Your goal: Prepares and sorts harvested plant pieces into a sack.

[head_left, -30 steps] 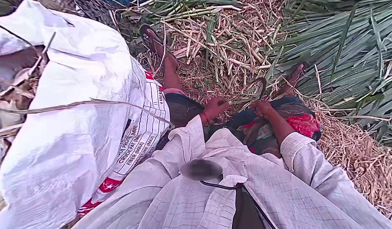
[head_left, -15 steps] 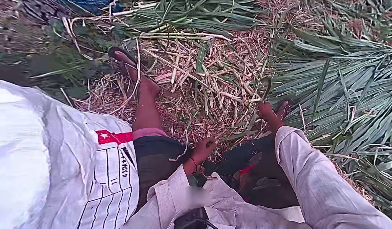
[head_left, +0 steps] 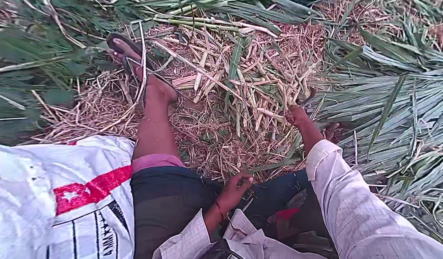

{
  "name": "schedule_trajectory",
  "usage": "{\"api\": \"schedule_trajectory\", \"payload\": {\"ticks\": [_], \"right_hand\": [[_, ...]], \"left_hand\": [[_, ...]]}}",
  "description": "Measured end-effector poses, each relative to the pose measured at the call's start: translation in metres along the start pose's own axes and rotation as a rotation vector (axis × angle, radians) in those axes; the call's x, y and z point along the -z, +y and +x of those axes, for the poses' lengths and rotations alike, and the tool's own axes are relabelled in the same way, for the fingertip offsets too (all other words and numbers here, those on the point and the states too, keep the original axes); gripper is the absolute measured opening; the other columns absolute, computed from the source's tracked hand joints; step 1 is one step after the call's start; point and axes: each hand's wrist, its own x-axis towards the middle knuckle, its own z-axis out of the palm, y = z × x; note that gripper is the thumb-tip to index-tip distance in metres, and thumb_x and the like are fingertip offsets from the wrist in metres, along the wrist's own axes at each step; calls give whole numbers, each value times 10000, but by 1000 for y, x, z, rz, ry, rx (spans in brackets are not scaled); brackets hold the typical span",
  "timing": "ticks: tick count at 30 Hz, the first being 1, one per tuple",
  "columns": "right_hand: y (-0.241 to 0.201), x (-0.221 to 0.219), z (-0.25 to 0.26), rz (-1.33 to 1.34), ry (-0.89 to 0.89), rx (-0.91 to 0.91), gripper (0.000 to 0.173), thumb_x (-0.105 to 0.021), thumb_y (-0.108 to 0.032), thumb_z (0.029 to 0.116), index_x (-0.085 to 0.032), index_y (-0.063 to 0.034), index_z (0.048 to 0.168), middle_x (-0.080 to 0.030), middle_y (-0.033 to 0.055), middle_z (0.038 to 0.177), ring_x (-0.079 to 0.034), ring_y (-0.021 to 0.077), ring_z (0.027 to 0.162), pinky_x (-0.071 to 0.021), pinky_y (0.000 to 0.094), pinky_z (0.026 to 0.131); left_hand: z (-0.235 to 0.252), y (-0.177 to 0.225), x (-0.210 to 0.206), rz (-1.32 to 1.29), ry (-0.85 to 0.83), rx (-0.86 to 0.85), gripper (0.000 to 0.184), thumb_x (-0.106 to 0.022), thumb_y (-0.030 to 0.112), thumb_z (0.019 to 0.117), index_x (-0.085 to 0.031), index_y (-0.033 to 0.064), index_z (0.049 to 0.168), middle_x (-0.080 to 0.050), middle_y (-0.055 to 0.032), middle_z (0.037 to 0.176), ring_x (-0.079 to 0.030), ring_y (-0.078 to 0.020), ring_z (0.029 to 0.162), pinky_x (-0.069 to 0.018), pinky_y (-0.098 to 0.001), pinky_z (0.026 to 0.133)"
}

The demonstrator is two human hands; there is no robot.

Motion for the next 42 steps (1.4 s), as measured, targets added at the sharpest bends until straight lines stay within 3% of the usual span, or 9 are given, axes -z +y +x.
{"api": "schedule_trajectory", "payload": {"ticks": [6, 12, 14, 16, 20, 25, 29, 35, 42], "right_hand": [[89, -7, -195, -238, -67, -59, 188, -470, -158, 1085, -474, 1, 1185, -578, 76, 722, -579, 157, 518, -525, 295, 480], [65, 85, -266, -541, -79, -26, 146, -476, -162, 1077, -506, -24, 1116, -608, 53, 712, -555, 122, 481, -487, 263, 441], [43, 112, -231, -929, 103, 144, 306, -552, -202, 1028, -566, 32, 1224, -675, 133, 875, -641, 194, 645, -549, 356, 589], [4, 109, -193, -1143, 204, 241, 495, -533, -250, 1058, -487, 112, 1391, -645, 299, 1182, -677, 374, 1035, -522, 538, 950], [-58, 30, -93, -1055, 42, 391, 445, -505, -386, 1071, -586, 29, 1212, -682, 174, 870, -656, 271, 646, -565, 483, 633], [-99, -105, 28, -896, -27, 285, 497, -468, -414, 1068, -565, 6, 1315, -680, 179, 1037, -670, 246, 765, -574, 452, 714], [-77, -157, 61, -896, -120, 125, 445, -483, -419, 1060, -577, -28, 1251, -551, 75, 859, -501, 158, 624, -484, 366, 589], [-7, -154, -26, -861, -81, 59, 419, -508, -381, 1054, -556, -6, 1235, -562, 82, 797, -496, 150, 559, -463, 346, 530], [103, -80, -237, -878, -348, 32, 336, -446, -289, 1093, -564, 16, 1166, -598, 67, 753, -565, 146, 566, -518, 328, 556]], "left_hand": [[-7, 9, -7, -63, 165, -121, 355, -521, 294, 1072, -646, 4, 1236, -709, -121, 1117, -682, -197, 1022, -549, -399, 928], [-9, 10, -5, -114, 363, -232, 357, -454, 224, 1088, -626, -58, 1223, -702, -184, 1148, -684, -247, 1073, -529, -428, 993], [-7, 8, -7, -129, 332, -222, 358, -474, 230, 1085, -629, -61, 1225, -703, -184, 1145, -688, -248, 1081, -534, -429, 1006], [-5, 6, -9, -137, 293, -204, 350, -486, 219, 1080, -625, -64, 1230, -696, -190, 1150, -679, -254, 1095, -526, -430, 1013], [0, 3, -10, -137, 250, -158, 321, -491, 241, 1074, -658, -23, 1151, -717, -141, 1079, -695, -209, 1029, -546, -413, 960], [6, 2, -5, -251, 252, -100, 286, -520, 241, 1063, -657, -1, 1130, -715, -115, 1067, -694, -188, 985, -568, -387, 877], [5, 6, -2, -295, 239, -59, 323, -524, 262, 1058, -654, -13, 1167, -706, -127, 1081, -681, -206, 1016, -551, -411, 919], [-5, 14, 1, -282, 242, -130, 334, -521, 280, 1065, -658, -6, 1172, -706, -134, 1049, -680, -220, 968, -544, -433, 907], [-15, 24, 3, -244, 404, -226, 373, -481, 265, 1085, -641, -42, 1224, -698, -185, 1123, -667, -269, 1068, -515, -454, 985]]}}
